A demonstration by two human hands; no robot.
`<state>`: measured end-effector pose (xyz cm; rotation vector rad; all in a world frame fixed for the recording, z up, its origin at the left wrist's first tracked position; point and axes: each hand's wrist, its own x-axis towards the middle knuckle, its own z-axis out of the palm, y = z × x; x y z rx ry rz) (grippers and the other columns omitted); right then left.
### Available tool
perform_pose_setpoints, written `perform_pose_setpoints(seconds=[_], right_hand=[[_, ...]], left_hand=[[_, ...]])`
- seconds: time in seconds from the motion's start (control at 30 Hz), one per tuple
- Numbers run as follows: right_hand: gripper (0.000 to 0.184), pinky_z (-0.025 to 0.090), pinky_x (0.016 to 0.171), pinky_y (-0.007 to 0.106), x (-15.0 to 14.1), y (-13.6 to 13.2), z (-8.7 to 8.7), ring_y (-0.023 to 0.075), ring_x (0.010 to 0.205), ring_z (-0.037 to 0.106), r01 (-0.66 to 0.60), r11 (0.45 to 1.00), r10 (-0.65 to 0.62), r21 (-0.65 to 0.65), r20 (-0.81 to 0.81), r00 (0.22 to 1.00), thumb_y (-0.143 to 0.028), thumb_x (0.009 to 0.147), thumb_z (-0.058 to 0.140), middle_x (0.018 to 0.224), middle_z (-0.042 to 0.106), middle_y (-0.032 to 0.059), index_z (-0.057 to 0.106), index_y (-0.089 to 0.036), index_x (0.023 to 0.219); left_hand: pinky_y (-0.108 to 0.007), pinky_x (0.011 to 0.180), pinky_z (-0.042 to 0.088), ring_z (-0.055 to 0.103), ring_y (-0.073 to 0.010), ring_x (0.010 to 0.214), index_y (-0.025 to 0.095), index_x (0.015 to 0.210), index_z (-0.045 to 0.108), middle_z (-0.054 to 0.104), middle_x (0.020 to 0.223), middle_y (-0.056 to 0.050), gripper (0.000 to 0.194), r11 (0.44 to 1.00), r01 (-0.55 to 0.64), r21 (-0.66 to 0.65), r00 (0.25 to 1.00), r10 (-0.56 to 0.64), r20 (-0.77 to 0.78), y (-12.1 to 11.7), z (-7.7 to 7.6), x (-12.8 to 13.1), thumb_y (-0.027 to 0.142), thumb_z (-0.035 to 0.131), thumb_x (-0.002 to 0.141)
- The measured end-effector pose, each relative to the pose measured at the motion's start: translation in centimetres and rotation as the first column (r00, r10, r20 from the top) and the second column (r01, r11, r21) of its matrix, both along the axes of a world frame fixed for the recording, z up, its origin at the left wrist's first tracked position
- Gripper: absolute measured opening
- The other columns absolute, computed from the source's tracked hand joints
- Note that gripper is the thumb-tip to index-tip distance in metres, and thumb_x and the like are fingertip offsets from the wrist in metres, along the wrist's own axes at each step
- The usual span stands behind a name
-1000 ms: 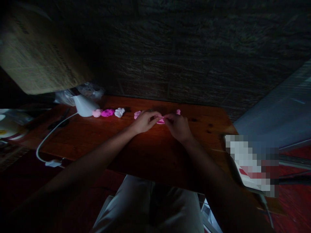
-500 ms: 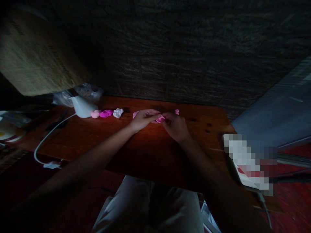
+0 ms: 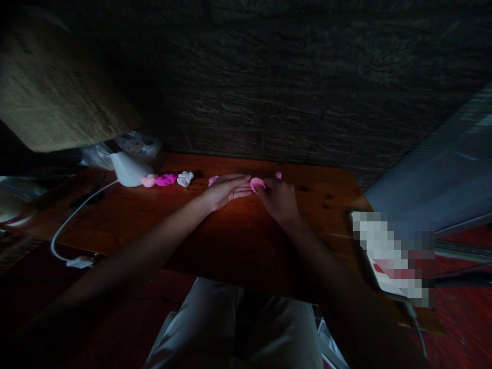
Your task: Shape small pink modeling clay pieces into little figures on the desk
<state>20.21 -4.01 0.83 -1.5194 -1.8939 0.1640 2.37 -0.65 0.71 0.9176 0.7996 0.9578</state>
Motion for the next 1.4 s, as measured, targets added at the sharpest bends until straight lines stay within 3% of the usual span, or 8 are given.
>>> perform_pose_setpoints(seconds=[0.3,0.53,0.67,0.8,0.93,1.2,1.4], right_hand=[[0.024,0.044,0.061,0.03,-0.2,-0.3,0.3,0.0174,0.06,0.064,-0.022,0.998,0.028,0.066,-0.096,0.995,-0.035,0.092,0.063,0.07,0.075,0.004,0.08,-0.021,0.082],[0.024,0.056,0.075,0.035,-0.2,-0.4,0.2,0.023,0.075,0.075,-0.089,0.996,0.092,0.025,-0.296,0.951,-0.04,0.092,0.066,0.085,0.082,0.0045,0.083,-0.024,0.096],[0.029,0.057,0.081,0.037,-0.1,-0.5,0.4,0.0247,0.085,0.077,-0.117,0.993,0.117,0.021,-0.319,0.941,-0.044,0.094,0.063,0.094,0.083,0.0057,0.083,-0.024,0.102],[0.037,0.056,0.075,0.034,0.0,-0.4,0.2,0.0232,0.079,0.075,-0.107,0.994,0.107,0.019,-0.345,0.933,-0.054,0.093,0.064,0.086,0.082,0.0057,0.083,-0.023,0.096],[0.047,0.055,0.068,0.033,0.2,0.2,-0.7,0.0207,0.068,0.071,-0.146,0.987,0.109,-0.063,-0.403,0.909,-0.063,0.09,0.064,0.075,0.078,0.0055,0.08,-0.02,0.084],[0.044,0.056,0.069,0.034,0.4,0.8,-1.3,0.0193,0.064,0.07,-0.233,0.959,0.125,-0.163,-0.492,0.862,-0.062,0.086,0.066,0.071,0.076,0.0047,0.074,-0.021,0.073],[0.04,0.056,0.072,0.035,0.2,0.8,-1.3,0.0209,0.066,0.072,-0.213,0.961,0.101,-0.176,-0.492,0.865,-0.058,0.086,0.065,0.07,0.076,0.0046,0.074,-0.02,0.075]], left_hand=[[-0.041,0.104,0.055,0.076,-0.0148,0.088,0.014,0.103,0.074,0.08,0.096,-0.006,0.02,0.998,0.017,0.067,1.0,-0.016,-0.024,-0.3,0.2,-0.3,0.009,0.076,0.084],[-0.039,0.102,0.055,0.076,-0.0152,0.09,0.016,0.105,0.073,0.08,0.099,-0.007,0.02,0.997,-0.003,0.074,1.0,0.004,-0.015,0.0,0.1,-0.3,0.011,0.075,0.086],[-0.037,0.1,0.056,0.076,-0.0156,0.092,0.016,0.106,0.073,0.08,0.098,-0.008,0.015,0.999,0.003,0.033,1.0,-0.004,0.015,0.0,0.1,-0.4,0.012,0.069,0.091],[-0.035,0.099,0.056,0.076,-0.0151,0.092,0.016,0.105,0.073,0.08,0.101,-0.008,0.015,0.999,0.018,0.046,0.999,-0.02,0.032,-0.1,0.1,-0.4,0.012,0.07,0.091],[-0.034,0.096,0.056,0.075,-0.0145,0.093,0.016,0.105,0.074,0.079,0.103,-0.007,0.017,0.997,0.016,0.07,1.0,-0.016,0.012,-0.1,0.0,-0.4,0.013,0.073,0.088],[-0.029,0.089,0.055,0.072,-0.0121,0.089,0.015,0.102,0.075,0.078,0.101,-0.006,0.02,0.99,0.041,0.138,0.998,-0.032,-0.062,0.3,-0.3,-0.5,0.016,0.08,0.083],[-0.032,0.095,0.055,0.072,-0.013,0.092,0.015,0.098,0.074,0.078,0.101,-0.006,0.017,0.988,0.034,0.151,0.999,-0.028,-0.04,0.2,-0.6,-0.3,0.017,0.08,0.082]])
